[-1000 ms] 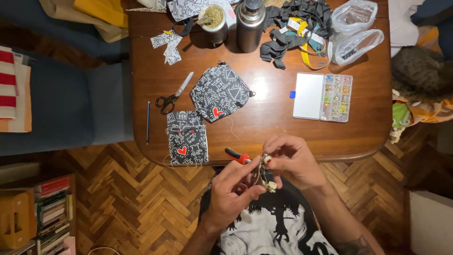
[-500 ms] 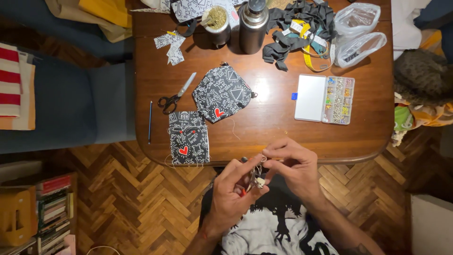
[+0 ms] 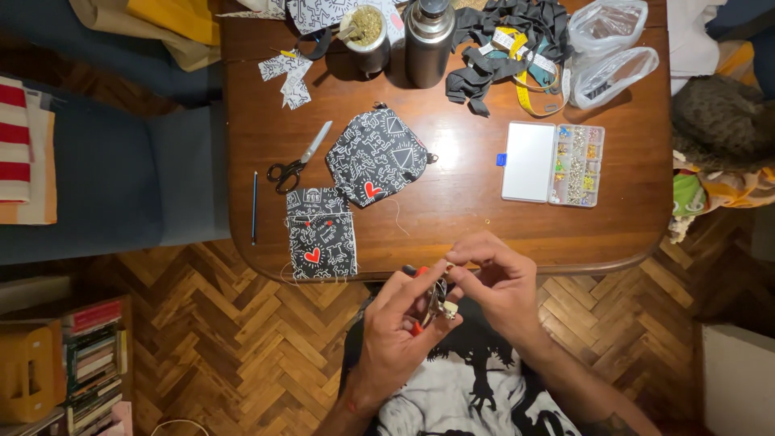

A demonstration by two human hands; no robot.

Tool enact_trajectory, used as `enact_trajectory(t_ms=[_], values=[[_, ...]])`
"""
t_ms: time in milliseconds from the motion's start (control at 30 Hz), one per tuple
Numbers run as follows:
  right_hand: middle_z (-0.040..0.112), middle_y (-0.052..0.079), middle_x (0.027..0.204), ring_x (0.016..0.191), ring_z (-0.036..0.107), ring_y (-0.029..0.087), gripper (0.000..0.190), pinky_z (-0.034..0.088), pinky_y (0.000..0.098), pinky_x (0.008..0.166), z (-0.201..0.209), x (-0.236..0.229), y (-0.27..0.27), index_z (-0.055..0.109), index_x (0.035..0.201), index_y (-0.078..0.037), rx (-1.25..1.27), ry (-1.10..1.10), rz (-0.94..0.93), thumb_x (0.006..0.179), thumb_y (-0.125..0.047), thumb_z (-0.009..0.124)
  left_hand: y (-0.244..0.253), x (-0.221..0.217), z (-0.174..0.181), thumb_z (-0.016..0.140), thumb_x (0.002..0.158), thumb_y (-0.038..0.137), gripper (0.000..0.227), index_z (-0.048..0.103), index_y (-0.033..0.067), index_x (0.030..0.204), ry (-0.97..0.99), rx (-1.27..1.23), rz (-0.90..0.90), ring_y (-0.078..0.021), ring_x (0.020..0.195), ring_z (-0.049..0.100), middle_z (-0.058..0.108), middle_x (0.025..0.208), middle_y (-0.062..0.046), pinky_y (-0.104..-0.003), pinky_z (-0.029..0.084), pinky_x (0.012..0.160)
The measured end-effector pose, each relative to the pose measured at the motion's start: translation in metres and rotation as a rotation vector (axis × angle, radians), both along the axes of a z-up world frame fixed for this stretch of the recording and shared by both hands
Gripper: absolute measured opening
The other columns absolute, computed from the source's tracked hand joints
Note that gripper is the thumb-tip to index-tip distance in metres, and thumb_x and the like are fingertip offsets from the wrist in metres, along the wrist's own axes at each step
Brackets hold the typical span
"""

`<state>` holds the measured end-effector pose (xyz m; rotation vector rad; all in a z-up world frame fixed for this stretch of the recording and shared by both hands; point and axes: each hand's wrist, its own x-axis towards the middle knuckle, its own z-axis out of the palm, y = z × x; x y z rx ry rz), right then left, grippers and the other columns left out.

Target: Punching holes and installing metal eyelets into patterned material to assemble small pouches.

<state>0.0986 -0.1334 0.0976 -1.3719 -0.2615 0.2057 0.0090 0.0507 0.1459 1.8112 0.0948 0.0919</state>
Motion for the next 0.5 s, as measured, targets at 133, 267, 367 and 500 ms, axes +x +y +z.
enact_trajectory(t_ms=[133, 267, 367, 500], values=[[0.073, 0.016, 0.114, 0.106, 0.072, 0.021, 0.014, 0.073, 0.0223, 0.066, 0.008, -0.001, 0.004, 0.082, 0.117, 0.001, 0.06, 0.075, 0.034, 0.103, 0.006, 0.081, 0.0, -0.001, -0.001, 0.091, 0.103, 0.038, 0.066, 0.071, 0.0184, 0.164, 0.036, 0.054, 0.0, -0.012, 0.078, 0.056, 0.053, 0.097, 0.001, -0.028, 0.054, 0.075], [0.072, 0.013, 0.116, 0.104, 0.073, 0.017, 0.012, 0.073, 0.0216, 0.07, 0.007, 0.0, 0.002, 0.078, 0.118, 0.0, -0.011, 0.096, 0.039, 0.106, 0.0, 0.081, -0.009, 0.0, -0.014, 0.093, 0.103, 0.027, 0.066, 0.07, 0.0136, 0.164, 0.025, 0.005, 0.025, -0.0104, 0.076, 0.053, 0.052, 0.096, 0.0, -0.026, 0.052, 0.067], [0.072, 0.013, 0.117, 0.1, 0.074, 0.016, 0.014, 0.072, 0.0225, 0.071, 0.001, 0.004, -0.007, 0.08, 0.12, 0.0, -0.019, 0.134, 0.085, 0.106, -0.003, 0.082, -0.016, -0.001, -0.028, 0.093, 0.102, 0.025, 0.068, 0.07, 0.0085, 0.164, 0.044, -0.087, 0.056, -0.0081, 0.073, 0.049, 0.046, 0.097, -0.001, -0.022, 0.051, 0.064], [0.073, 0.013, 0.112, 0.092, 0.075, 0.016, 0.015, 0.075, 0.0264, 0.07, -0.007, 0.006, -0.019, 0.082, 0.117, 0.001, 0.029, 0.206, 0.084, 0.103, 0.0, 0.086, -0.031, 0.005, -0.027, 0.09, 0.103, 0.019, 0.064, 0.068, 0.003, 0.161, 0.014, -0.181, 0.057, -0.0099, 0.081, 0.054, 0.043, 0.097, -0.003, -0.027, 0.075, 0.106]])
